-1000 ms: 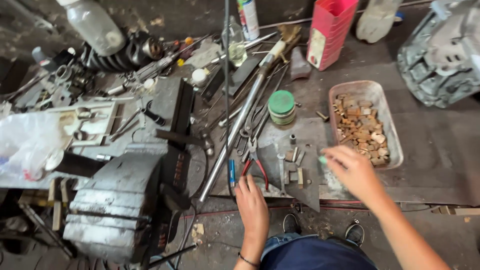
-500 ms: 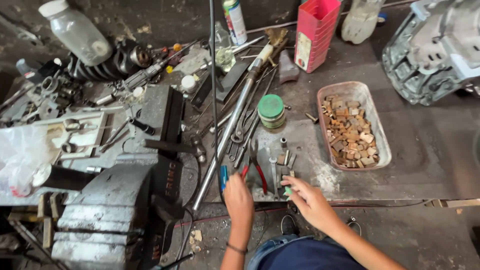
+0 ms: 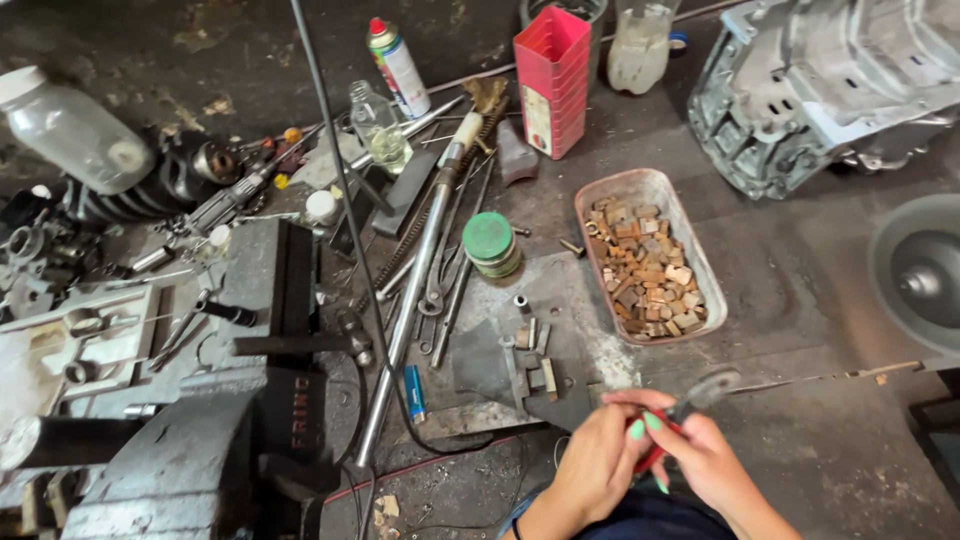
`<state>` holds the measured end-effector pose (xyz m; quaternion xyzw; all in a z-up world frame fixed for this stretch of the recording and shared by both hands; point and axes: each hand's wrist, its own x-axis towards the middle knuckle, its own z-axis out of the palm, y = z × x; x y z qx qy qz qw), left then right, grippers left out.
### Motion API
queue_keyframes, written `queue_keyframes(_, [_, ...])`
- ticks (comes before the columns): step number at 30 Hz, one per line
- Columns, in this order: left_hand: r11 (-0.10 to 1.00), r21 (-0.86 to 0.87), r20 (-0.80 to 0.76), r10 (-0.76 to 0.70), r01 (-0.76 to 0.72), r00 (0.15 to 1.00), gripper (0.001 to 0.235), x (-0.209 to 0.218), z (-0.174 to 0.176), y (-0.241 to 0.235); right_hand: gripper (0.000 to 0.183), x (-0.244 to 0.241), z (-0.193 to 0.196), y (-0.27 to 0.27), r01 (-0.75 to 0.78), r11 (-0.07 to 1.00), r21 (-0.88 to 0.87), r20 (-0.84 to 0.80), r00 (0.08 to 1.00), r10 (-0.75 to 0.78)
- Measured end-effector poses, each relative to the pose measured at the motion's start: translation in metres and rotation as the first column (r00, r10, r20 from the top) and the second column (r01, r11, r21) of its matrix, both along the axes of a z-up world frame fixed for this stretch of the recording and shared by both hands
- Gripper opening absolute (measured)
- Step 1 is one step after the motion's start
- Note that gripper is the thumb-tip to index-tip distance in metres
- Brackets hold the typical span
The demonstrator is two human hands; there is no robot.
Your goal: Grinding and cleaning small metal components using a bench grinder and pliers
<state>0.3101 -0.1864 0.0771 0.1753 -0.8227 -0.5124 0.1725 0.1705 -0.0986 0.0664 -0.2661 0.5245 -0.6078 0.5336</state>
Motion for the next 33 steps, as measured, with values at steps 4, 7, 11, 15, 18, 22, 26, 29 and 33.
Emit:
queue_keyframes(4, [0.946,-0.114,0.014,-0.303,0.303,0.953,0.037,-0.035,-0.002,-0.029,0.067,-0.033,-0.014,0.046,0.083,0.975,0.207,-0.231,0.972,-0.034])
queue_keyframes(7, [0.875,-0.292,0.174,-0.348,0.386,0.921,0.045,-0.078,-0.007,-0.069,0.043,-0.049,-0.001,0.067,0.086,0.964,0.253,-0.192,0.981,-0.037])
queue_keyframes(11, [0.721,-0.688,0.102,-0.019,0.085,0.995,0.02,-0.147,-0.054,-0.127,0.044,-0.056,-0.019,0.092,-0.007,0.895,0.445,0.036,0.999,-0.011])
queue_keyframes(15, [0.605,-0.769,0.28,0.028,0.207,0.96,0.036,-0.18,-0.079,-0.155,0.043,-0.064,-0.045,0.104,-0.069,0.974,0.217,0.012,0.998,0.068])
queue_keyframes(18, [0.592,-0.762,0.333,0.011,0.262,0.943,0.041,-0.189,-0.077,-0.157,0.052,-0.056,-0.034,0.095,-0.029,0.976,0.214,0.068,0.998,0.015])
queue_keyframes(22, [0.59,-0.733,0.386,-0.048,0.338,0.921,0.03,-0.193,-0.077,-0.158,0.067,-0.047,-0.016,0.083,-0.123,0.964,0.237,0.237,0.969,0.065])
queue_keyframes(26, [0.612,-0.735,0.263,-0.142,0.293,0.954,0.031,-0.19,-0.086,-0.161,0.068,-0.049,-0.008,0.078,-0.061,0.986,0.154,0.337,0.941,0.006])
queue_keyframes(29, [0.7,-0.659,0.231,-0.159,0.275,0.96,0.037,-0.187,-0.073,-0.16,0.07,-0.056,-0.005,0.075,0.002,0.999,0.05,0.297,0.955,-0.017])
queue_keyframes(33, [0.65,-0.702,0.156,-0.259,0.292,0.953,0.009,-0.187,-0.069,-0.162,0.073,-0.067,-0.016,0.077,0.054,0.997,-0.048,0.256,0.966,-0.04])
